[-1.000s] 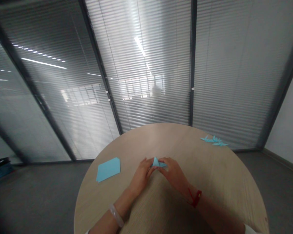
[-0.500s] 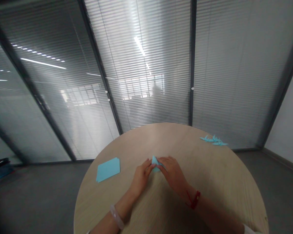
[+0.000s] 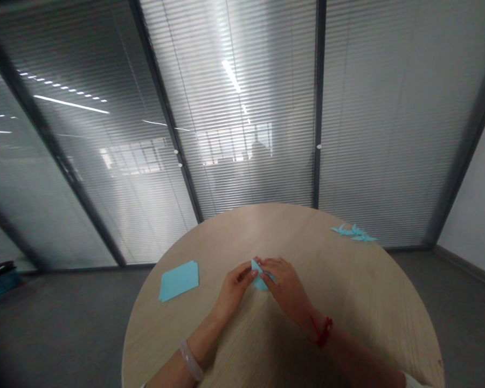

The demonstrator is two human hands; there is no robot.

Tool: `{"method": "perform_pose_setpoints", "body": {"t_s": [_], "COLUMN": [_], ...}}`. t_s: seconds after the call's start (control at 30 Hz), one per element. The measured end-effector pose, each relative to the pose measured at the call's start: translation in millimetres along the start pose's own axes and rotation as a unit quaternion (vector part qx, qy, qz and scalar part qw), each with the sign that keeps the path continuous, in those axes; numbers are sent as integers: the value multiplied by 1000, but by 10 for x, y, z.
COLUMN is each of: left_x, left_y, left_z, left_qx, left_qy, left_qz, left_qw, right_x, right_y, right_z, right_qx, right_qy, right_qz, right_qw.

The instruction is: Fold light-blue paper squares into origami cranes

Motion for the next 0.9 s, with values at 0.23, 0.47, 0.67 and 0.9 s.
{"method": "perform_pose_setpoints", "body": {"t_s": [0.23,0.47,0.67,0.9], "left_x": [95,43,54,496], "left_y": [-161,-201,-147,-48], "left_z": [7,-39,-33,34], "left_qx": [55,92,84,53], "left_qy": [35,6,3,156], "left_qz": [-44,-75,-105,-172], "left_qw": [997,993,991,971], "right_x": [18,-78,-105,-205], "right_y": [-32,68,105,365], "right_z": [21,-18,-41,-115], "right_qx": [-28,-92,-90,-189], "right_qy": [-14,-59,-43,-29], "right_qz": [21,77,133,172], "right_qw": [999,991,986,966]}}
Point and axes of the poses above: each hand's wrist, its own z-axis towards the middle knuckle, its own x-axis out of the back of the hand, y = z × x, the point moved 10 cm from there along z, towards the middle knuckle, and after that the axes turned 7 degrees about y, right-handed, at the moved point
